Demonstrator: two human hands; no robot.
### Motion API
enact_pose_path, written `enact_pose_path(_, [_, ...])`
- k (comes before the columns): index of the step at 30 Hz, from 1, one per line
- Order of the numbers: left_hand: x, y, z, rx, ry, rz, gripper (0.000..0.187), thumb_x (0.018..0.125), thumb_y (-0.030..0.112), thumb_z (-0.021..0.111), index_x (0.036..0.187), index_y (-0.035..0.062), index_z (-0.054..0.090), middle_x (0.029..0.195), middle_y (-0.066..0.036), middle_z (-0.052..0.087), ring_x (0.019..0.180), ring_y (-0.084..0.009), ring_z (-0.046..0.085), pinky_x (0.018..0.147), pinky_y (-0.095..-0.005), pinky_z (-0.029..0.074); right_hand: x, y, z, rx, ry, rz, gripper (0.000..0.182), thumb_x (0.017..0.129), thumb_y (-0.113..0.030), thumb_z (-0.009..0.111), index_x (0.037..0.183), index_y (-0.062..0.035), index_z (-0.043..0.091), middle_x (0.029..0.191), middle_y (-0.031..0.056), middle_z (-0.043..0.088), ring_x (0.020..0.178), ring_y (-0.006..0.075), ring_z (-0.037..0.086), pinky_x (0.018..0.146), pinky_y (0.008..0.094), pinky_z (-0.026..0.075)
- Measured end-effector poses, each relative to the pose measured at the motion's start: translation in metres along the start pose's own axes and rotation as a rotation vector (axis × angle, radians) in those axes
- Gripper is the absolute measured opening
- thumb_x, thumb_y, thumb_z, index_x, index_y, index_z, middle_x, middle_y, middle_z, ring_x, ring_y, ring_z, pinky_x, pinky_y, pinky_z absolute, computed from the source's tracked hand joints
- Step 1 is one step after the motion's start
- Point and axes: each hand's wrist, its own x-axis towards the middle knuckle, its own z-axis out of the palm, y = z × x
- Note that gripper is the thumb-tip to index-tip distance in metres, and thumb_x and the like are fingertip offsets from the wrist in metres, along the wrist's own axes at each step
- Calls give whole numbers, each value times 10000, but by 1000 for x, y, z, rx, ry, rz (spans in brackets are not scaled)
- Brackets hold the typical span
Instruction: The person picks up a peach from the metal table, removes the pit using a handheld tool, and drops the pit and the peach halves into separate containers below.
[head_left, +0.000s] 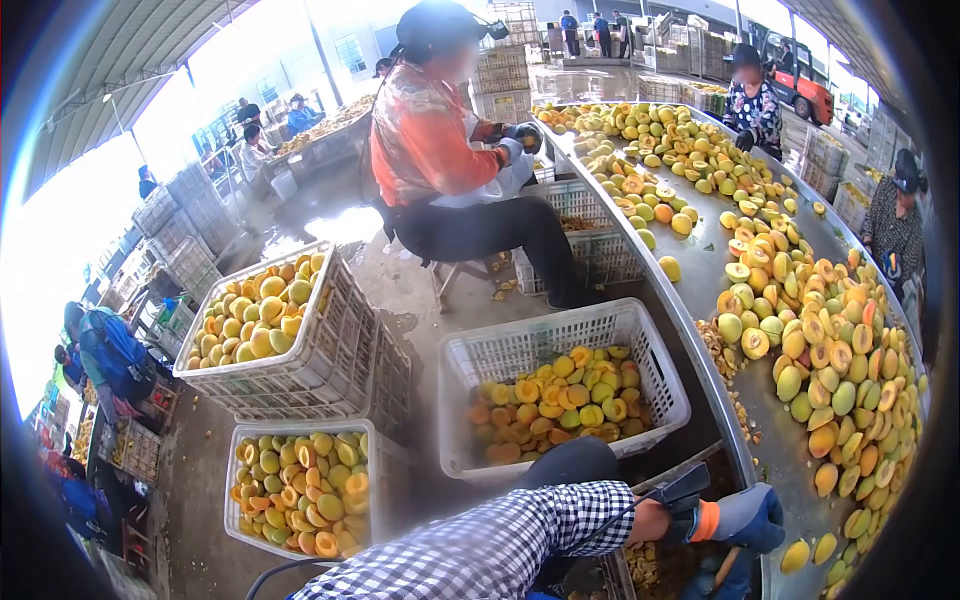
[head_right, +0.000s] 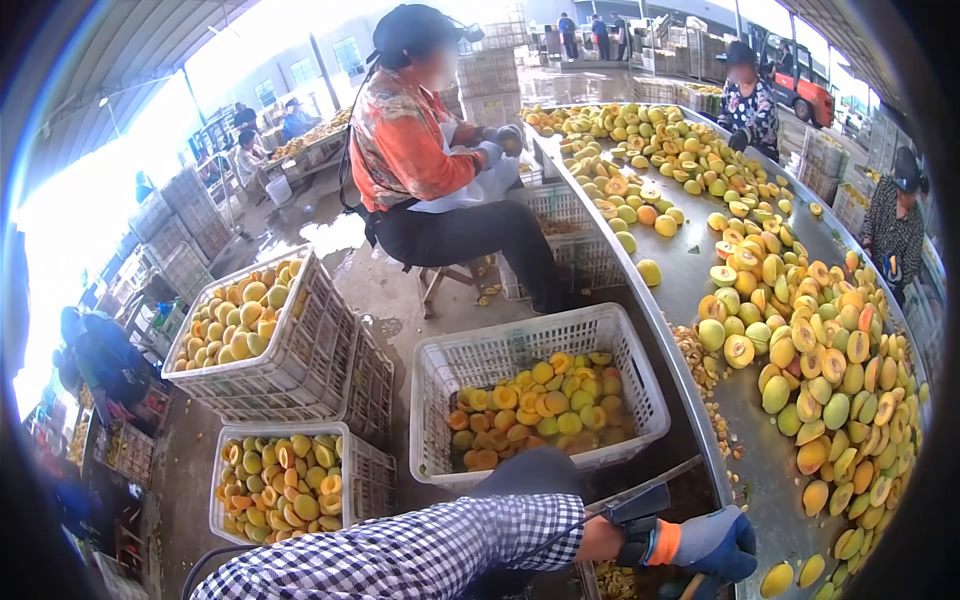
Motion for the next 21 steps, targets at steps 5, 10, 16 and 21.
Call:
enact_pose_path(5, [-5, 2, 9, -3, 42, 34, 245, 849, 239, 704, 865, -6, 722, 714, -41, 675, 688, -74, 587, 650, -297, 517, -13, 3, -9, 137, -77, 73, 475, 965, -591, 482, 906, -138, 612, 571, -17, 459, 419, 139, 405, 391, 282, 318])
enact_pose_path(10, [1, -22, 26, -147, 47, 14, 279, 907, 260, 726, 949, -15, 739, 807, 7, 686, 753, -56, 572, 670, -272, 522, -36, 11, 9, 42, 46, -146, 403, 989, -482, 527, 986, -91, 622, 595, 10, 531, 391, 133, 438, 390, 259, 349])
enact_pose_path(16, [10, 7, 43, -223, -210, -70, 152, 878, 127, 671, 905, 0, 749, 821, -59, 714, 776, -98, 643, 720, -263, 522, -69, -5, 15, 106, -19, -183, 587, 978, -606, 478, 982, -52, 672, 595, 13, 535, 382, 101, 407, 370, 255, 331])
enact_pose_path(21, [23, 11, 47, -126, -21, 212, 351, 1040, 208, 439, 1062, -40, 687, 967, -89, 718, 878, -153, 667, 831, -288, 528, -73, -38, -11, -30, 6, -103, 549, 961, -566, 547, 900, -31, 655, 596, 26, 533, 421, 122, 467, 405, 261, 365])
